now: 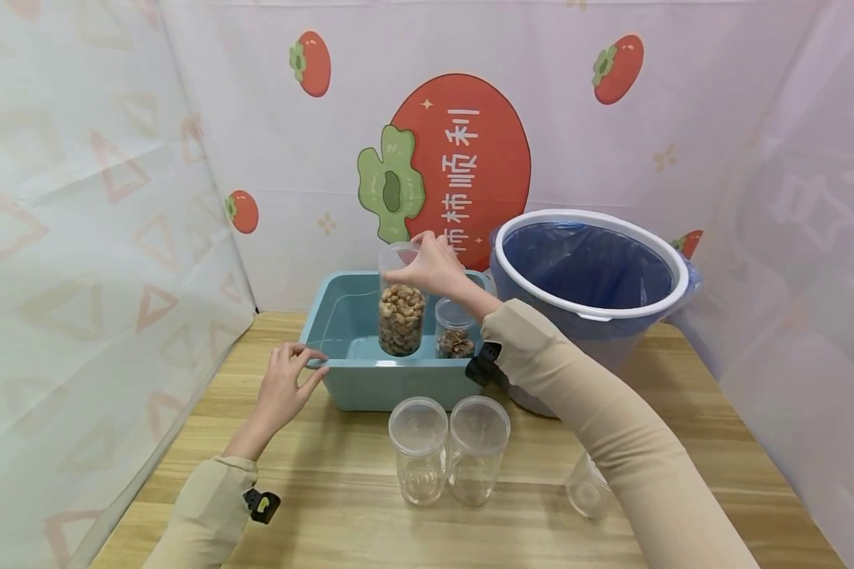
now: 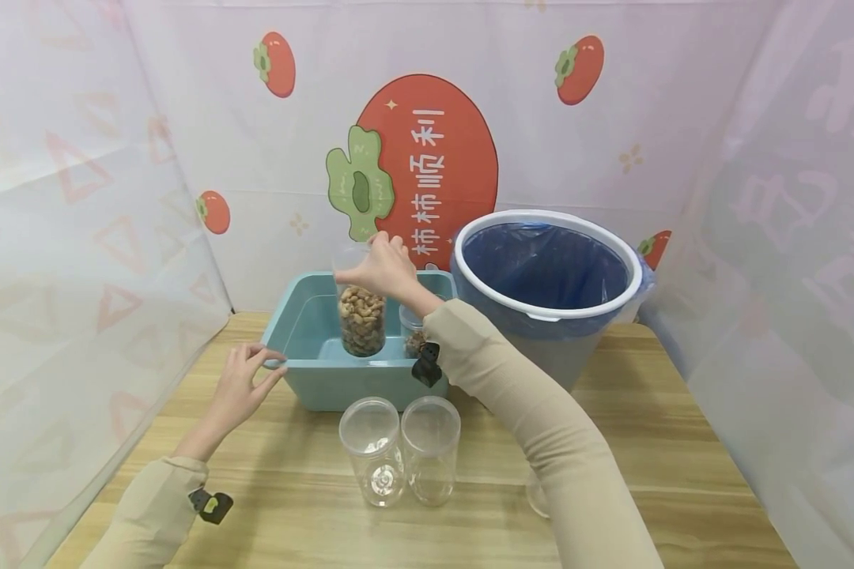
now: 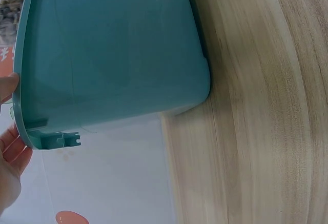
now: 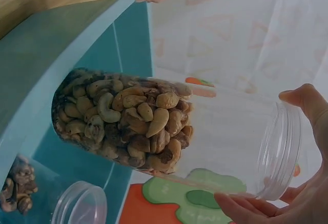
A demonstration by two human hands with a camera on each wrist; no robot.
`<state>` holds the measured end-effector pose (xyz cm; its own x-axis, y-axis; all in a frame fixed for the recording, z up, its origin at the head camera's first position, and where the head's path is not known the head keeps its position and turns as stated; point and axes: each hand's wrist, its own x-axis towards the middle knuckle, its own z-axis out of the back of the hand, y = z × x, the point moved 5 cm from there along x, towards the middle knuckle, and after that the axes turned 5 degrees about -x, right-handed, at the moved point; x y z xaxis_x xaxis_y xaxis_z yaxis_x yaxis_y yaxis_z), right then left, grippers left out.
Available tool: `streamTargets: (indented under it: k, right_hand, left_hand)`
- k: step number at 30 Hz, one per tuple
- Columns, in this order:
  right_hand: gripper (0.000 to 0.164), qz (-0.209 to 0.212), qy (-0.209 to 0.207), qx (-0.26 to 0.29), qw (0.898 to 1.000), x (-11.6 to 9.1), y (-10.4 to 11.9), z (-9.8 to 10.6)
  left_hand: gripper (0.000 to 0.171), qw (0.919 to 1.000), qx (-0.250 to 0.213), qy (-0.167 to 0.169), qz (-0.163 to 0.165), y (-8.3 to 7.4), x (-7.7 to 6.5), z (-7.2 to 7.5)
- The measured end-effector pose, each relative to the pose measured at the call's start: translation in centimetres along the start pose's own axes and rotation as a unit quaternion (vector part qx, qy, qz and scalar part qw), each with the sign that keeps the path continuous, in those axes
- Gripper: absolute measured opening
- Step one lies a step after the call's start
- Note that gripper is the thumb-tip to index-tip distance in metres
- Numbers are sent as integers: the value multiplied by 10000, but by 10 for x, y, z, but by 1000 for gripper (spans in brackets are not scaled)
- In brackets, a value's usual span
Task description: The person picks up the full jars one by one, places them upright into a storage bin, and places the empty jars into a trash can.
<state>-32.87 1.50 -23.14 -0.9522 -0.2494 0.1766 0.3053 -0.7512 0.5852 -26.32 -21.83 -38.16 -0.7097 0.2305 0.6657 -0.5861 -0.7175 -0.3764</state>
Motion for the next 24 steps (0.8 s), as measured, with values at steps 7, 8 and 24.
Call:
streamTargets:
  k: [7,8,24]
  right_hand:
    - [69,29,531,-113,9985,8,-16,-21]
    - [69,26,602,-132,9981,9,-17,-24]
    - [70,419,1410,-199,9889,15,-40,-59]
  left_hand:
    - [15,10000,3,-15,32,1,-1,0]
    - [15,10000,2,-14,23,1,-1,0]
    - [15,10000,-52,-7,-21,0,-1,-1]
